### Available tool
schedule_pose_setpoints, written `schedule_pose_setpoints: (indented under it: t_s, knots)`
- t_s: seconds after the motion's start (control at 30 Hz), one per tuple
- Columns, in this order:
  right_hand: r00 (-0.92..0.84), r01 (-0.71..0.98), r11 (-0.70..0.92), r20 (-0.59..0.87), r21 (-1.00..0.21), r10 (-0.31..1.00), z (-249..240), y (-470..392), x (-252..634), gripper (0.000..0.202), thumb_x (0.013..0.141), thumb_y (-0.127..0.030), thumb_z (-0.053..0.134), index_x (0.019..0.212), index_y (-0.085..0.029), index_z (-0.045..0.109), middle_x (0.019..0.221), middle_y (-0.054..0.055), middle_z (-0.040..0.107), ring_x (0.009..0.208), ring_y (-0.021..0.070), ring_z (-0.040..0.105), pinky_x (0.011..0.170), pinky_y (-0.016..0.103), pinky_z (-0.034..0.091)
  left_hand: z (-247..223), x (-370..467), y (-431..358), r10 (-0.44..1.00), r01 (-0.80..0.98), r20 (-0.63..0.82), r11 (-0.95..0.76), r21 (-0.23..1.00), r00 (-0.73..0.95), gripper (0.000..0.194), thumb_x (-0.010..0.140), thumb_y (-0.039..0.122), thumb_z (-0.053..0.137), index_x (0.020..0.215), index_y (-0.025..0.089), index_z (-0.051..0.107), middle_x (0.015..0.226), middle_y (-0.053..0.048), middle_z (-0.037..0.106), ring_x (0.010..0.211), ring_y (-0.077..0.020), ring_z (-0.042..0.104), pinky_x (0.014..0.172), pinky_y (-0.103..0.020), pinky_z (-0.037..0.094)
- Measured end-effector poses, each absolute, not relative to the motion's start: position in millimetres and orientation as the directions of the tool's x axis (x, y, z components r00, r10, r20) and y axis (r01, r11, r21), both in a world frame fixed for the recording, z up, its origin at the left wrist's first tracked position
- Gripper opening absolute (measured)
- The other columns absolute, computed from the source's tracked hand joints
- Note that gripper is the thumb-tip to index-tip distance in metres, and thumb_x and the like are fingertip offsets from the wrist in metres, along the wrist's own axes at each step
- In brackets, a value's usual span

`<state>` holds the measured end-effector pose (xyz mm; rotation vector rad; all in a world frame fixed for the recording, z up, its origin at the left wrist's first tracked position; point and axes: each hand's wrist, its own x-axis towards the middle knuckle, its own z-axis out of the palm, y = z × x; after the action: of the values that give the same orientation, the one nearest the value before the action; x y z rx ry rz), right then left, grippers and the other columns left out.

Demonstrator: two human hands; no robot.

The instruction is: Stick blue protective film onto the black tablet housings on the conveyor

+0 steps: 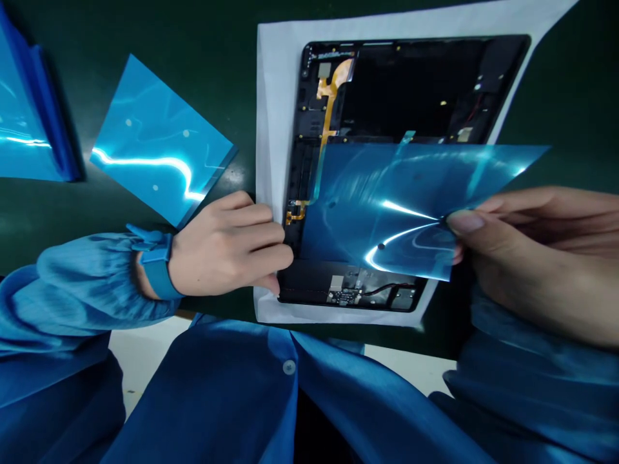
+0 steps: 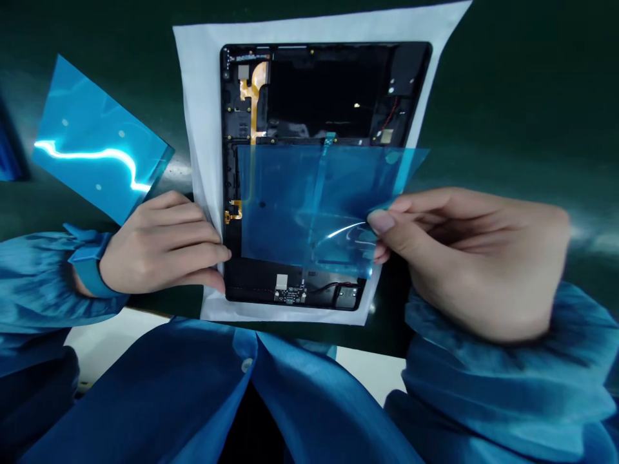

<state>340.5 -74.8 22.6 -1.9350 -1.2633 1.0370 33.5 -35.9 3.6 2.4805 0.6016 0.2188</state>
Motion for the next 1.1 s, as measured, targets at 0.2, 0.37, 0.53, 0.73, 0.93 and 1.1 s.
schedule_pose_setpoints:
  t_s: [0.2,0.37,0.53,0.73,0.93,1.1]
  knots:
    - [0.253,0.509,-0.406,-0.319,-0.759,0.913,26.0,-73.3,340.5,0.057,0.052,-0.072,0.089,0.069,-0.02,0.071,0.056,0.001,0.062,0.041,0.0104,0.051,0.042,0.03,0.051,3.0,34.0,-36.0,0.445,0.373,-0.003,-0.747,0.55,0.895,0.056,0.1,0.069,0.039,0.088,0.023,0.069,0.079,-0.002,0.068,0.075,-0.0186,0.061,0.067,-0.035,0.039]
    - [0.28,0.508,-0.44,-0.342,-0.74,0.897,26.3,-75.5,342.6,0.057,0.052,-0.072,0.089,0.07,-0.021,0.072,0.057,0.001,0.062,0.042,0.0102,0.052,0.043,0.029,0.051,3.5,34.1,-35.1,0.445,0.367,0.006,-0.747,0.554,0.896,0.055,0.101,0.068,0.039,0.088,0.023,0.069,0.08,-0.002,0.069,0.075,-0.0181,0.061,0.067,-0.035,0.039]
    - [0.262,0.52,-0.426,-0.336,-0.741,0.905,24.6,-76.8,345.8,0.055,0.054,-0.071,0.088,0.07,-0.021,0.072,0.057,0.001,0.062,0.042,0.0102,0.051,0.044,0.03,0.05,3.5,33.8,-34.9,0.45,0.368,0.003,-0.734,0.571,0.893,0.05,0.103,0.063,0.042,0.088,0.023,0.068,0.08,-0.002,0.068,0.074,-0.0176,0.059,0.067,-0.035,0.038]
    - [0.239,0.53,-0.382,-0.299,-0.757,0.924,21.6,-79.0,346.5,0.049,0.061,-0.065,0.089,0.075,-0.02,0.075,0.06,0.002,0.065,0.046,0.0098,0.056,0.043,0.026,0.047,3.1,32.7,-36.0,0.44,0.332,0.079,-0.772,0.541,0.894,0.051,0.102,0.064,0.041,0.088,0.023,0.068,0.081,-0.002,0.068,0.074,-0.0175,0.059,0.067,-0.035,0.037]
    - [0.256,0.525,-0.415,-0.327,-0.743,0.91,27.6,-74.2,340.1,0.056,0.054,-0.072,0.088,0.069,-0.02,0.072,0.057,0.001,0.063,0.041,0.0094,0.051,0.043,0.029,0.052,3.5,32.9,-35.3,0.429,0.359,0.005,-0.762,0.54,0.903,0.054,0.102,0.066,0.039,0.09,0.024,0.069,0.082,-0.003,0.068,0.075,-0.0183,0.059,0.068,-0.036,0.038]
    - [0.225,0.539,-0.369,-0.293,-0.757,0.929,21.3,-79.2,348.6,0.044,0.064,-0.062,0.089,0.076,-0.021,0.077,0.06,0.003,0.067,0.045,0.0143,0.061,0.044,0.029,0.056,2.6,31.3,-36.1,0.405,0.33,0.068,-0.821,0.466,0.912,0.048,0.103,0.062,0.043,0.088,0.023,0.067,0.081,-0.001,0.068,0.073,-0.017,0.058,0.067,-0.034,0.037]
